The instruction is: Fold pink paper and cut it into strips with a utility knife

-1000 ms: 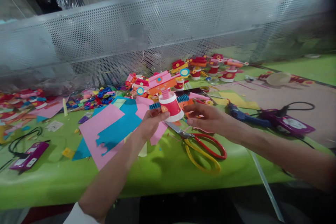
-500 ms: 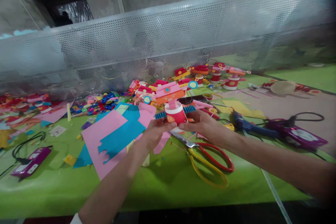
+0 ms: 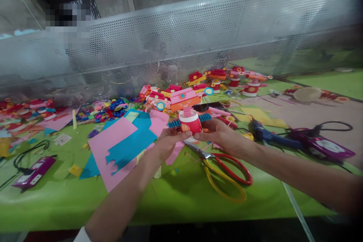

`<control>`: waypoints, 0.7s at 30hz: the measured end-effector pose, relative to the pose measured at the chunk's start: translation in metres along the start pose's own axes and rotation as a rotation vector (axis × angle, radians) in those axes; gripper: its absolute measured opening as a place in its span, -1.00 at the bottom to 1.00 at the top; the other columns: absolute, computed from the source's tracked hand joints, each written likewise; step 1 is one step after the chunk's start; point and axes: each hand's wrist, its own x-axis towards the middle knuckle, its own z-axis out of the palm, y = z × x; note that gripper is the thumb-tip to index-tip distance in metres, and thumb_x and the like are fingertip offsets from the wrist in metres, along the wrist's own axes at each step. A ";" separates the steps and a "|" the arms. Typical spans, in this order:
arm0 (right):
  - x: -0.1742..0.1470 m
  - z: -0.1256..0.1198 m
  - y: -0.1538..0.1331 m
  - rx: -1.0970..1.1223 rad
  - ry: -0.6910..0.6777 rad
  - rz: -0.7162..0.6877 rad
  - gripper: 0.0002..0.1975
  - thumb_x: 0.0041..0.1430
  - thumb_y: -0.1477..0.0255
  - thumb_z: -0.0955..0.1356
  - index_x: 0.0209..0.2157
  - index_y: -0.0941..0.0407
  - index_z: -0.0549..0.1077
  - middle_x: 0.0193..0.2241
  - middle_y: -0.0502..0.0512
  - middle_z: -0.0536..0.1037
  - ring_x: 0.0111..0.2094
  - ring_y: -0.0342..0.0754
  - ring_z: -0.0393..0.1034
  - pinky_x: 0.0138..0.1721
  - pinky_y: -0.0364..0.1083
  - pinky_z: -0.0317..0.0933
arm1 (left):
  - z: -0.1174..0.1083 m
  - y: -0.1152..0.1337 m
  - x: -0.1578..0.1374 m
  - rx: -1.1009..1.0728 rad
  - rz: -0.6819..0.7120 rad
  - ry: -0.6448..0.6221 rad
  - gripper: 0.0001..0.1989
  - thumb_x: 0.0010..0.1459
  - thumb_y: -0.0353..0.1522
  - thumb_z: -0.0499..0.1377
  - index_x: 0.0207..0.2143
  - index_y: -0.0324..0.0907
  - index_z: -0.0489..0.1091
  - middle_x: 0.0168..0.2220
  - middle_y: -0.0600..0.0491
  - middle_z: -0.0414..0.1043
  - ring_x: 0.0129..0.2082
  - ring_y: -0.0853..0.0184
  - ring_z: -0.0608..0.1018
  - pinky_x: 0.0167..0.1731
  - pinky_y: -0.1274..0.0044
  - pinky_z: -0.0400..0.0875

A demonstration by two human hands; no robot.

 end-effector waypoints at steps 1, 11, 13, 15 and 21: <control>0.000 0.000 -0.001 0.012 0.000 0.009 -0.35 -0.13 0.04 0.67 -0.03 0.05 0.67 0.03 0.22 0.71 0.11 0.24 0.56 0.22 0.25 0.39 | 0.000 0.000 0.000 0.001 -0.002 0.003 -0.52 -0.25 -0.21 0.70 -0.26 -0.17 0.71 -0.17 -0.08 0.76 -0.07 0.03 0.72 0.14 0.19 0.47; -0.002 -0.003 0.001 0.105 -0.010 0.063 -0.38 -0.14 0.13 0.69 -0.01 0.02 0.67 0.06 0.19 0.70 0.18 0.25 0.53 0.29 0.27 0.35 | 0.004 0.003 -0.002 0.008 0.012 -0.015 -0.28 -0.27 -0.24 0.71 0.01 -0.11 0.66 -0.12 -0.06 0.75 0.03 -0.02 0.71 0.19 0.13 0.48; -0.001 -0.005 0.003 0.114 -0.012 0.065 -0.39 -0.16 0.15 0.70 -0.03 0.01 0.68 0.05 0.18 0.71 0.15 0.25 0.55 0.30 0.28 0.33 | 0.005 0.002 -0.002 0.011 0.016 -0.010 -0.24 -0.26 -0.25 0.71 0.06 -0.09 0.64 -0.12 -0.04 0.75 0.03 0.00 0.71 0.20 0.14 0.48; -0.001 -0.008 0.004 0.123 -0.004 0.064 -0.39 -0.20 0.16 0.71 -0.06 0.01 0.68 0.04 0.18 0.71 0.13 0.24 0.56 0.32 0.29 0.31 | 0.004 0.001 -0.002 0.013 0.022 -0.004 -0.22 -0.25 -0.25 0.71 0.08 -0.08 0.62 -0.13 -0.03 0.75 0.03 0.02 0.71 0.21 0.14 0.47; -0.002 -0.012 0.007 0.137 0.009 0.094 -0.41 -0.21 0.16 0.72 -0.11 0.06 0.68 0.02 0.21 0.72 0.10 0.23 0.57 0.34 0.29 0.29 | 0.003 -0.001 -0.002 0.016 0.051 -0.022 -0.22 -0.22 -0.26 0.70 0.11 -0.05 0.60 -0.06 -0.02 0.74 0.07 0.05 0.70 0.17 0.18 0.53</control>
